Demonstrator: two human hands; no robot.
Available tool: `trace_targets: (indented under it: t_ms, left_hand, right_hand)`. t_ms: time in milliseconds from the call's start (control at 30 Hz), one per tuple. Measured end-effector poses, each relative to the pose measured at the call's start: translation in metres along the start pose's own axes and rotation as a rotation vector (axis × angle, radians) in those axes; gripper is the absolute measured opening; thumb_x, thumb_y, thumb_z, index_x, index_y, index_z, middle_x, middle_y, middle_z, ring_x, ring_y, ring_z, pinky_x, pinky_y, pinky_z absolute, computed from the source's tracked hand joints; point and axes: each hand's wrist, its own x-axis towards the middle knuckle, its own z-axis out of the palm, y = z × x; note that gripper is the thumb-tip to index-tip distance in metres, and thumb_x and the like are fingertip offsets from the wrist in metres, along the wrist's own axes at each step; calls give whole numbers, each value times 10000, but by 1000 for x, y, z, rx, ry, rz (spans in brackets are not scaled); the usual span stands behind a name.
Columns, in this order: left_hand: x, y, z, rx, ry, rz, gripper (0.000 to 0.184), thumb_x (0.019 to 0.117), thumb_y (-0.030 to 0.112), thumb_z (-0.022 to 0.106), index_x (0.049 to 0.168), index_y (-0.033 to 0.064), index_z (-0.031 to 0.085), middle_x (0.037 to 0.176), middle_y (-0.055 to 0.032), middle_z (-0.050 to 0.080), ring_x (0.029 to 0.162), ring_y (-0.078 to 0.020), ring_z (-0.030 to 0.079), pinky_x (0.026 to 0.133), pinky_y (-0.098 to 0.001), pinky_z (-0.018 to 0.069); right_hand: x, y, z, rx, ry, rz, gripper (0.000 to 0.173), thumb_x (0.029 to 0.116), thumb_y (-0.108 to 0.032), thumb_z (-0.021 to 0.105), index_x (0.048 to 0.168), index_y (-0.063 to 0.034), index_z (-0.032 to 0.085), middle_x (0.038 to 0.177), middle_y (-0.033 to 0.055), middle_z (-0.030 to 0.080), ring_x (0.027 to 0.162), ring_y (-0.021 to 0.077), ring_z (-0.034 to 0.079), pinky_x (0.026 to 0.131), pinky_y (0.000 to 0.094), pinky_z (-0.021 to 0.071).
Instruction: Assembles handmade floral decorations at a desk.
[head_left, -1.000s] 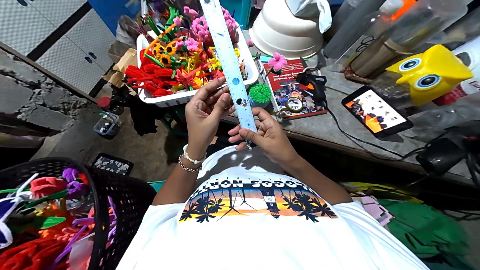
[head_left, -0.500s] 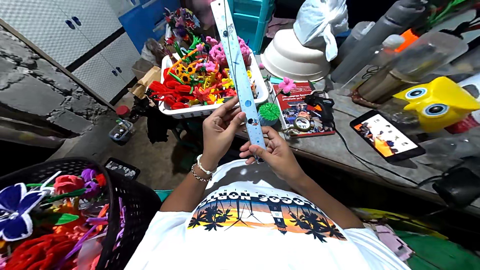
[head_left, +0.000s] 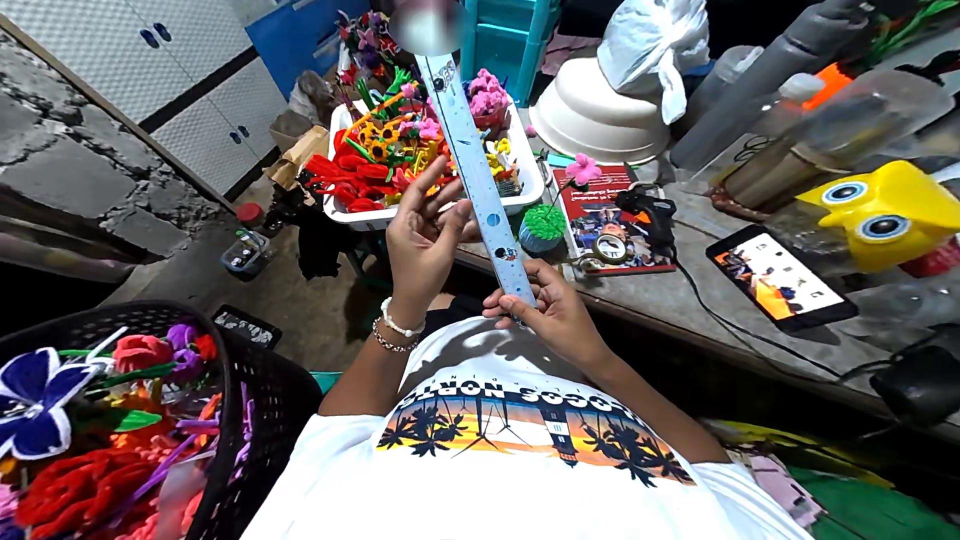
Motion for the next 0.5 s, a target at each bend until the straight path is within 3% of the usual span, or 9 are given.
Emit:
trace_targets:
  t_ms: [200,300,400,500]
  left_hand:
    - [6,9,-20,146,132,49,618,1002,57,641,1554,100,369,1270,-29,681,929,-82,723,741,-215,627]
    - [16,6,-29,114,219,64,572,1007,44,628,1524,34,384,1260,-39,686,1009,-98,715,840,-263,628]
    - [31,-1,-40,88,324,142,483,995,41,646,1431,-66,469,1172,-108,715,988,-182,740,805,-379,662]
    - [34,0,-47,84,355,149,419,1007,34,618,1392,-83,500,1160,-117,703,944,-177,739,779,-366,660]
  right_hand:
    - [-2,9,-2,-107,-64,23,253,1012,-5,575,1252,32,507,1032,89,751,891,196,766,780,329,664]
    - [-4,14,-4,-154,-104,9,252,1010,-20,583,1248,34,525,1026,76,755,887,186,765,777,324,666]
    - [-6,18,-7,-180,-138,-4,255,1007,-28,591,1247,29,526,1016,62,756,876,172,762,770,310,662]
    - [-8,20,-8,-182,-159,-7,255,1006,-32,596,1245,21,524,1016,53,759,867,163,763,766,302,661]
